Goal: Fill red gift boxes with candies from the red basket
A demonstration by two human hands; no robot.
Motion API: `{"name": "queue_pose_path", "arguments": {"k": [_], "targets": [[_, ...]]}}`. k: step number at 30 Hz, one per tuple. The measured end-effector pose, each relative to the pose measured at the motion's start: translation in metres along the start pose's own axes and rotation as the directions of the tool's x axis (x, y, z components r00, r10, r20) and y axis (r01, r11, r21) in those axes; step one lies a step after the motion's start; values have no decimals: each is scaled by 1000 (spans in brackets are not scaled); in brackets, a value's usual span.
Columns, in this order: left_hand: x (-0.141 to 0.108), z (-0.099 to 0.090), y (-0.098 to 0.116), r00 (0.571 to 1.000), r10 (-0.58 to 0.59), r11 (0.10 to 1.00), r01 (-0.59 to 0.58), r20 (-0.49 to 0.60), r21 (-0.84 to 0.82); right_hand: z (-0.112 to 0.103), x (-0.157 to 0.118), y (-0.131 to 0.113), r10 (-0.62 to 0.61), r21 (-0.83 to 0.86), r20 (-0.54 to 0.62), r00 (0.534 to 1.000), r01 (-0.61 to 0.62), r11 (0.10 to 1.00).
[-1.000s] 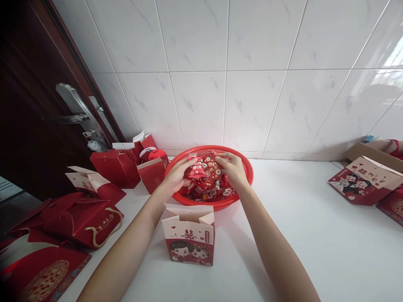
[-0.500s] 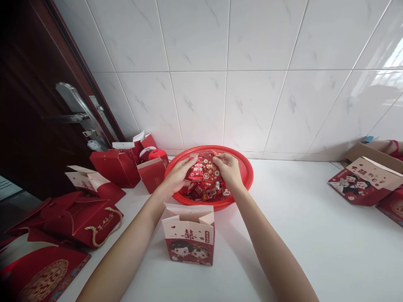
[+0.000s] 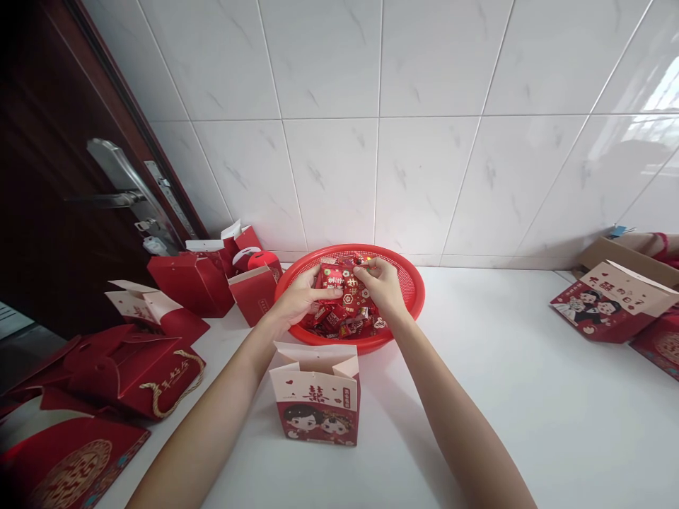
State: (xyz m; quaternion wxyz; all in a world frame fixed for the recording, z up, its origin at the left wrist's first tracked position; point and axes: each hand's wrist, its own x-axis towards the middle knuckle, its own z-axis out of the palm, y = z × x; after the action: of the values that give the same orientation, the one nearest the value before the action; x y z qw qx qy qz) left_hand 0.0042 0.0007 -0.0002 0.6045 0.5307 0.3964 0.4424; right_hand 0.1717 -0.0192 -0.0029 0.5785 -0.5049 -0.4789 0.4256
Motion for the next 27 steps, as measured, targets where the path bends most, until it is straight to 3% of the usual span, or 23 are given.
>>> {"name": "queue_pose_path", "arguments": {"k": [20,24,27], "targets": [[-5,5,5,998,-35,996,40,-61,79,-3,3,5,-92,31,81,992,89,996],[0,1,-3,999,-27,998,28,-19,65,-3,4,6,-105,47,90,990,101,994],[4,-3,-8,997,3,999,-6,73,39,-2,5,7,-118,49,70,991,115,992]]}}
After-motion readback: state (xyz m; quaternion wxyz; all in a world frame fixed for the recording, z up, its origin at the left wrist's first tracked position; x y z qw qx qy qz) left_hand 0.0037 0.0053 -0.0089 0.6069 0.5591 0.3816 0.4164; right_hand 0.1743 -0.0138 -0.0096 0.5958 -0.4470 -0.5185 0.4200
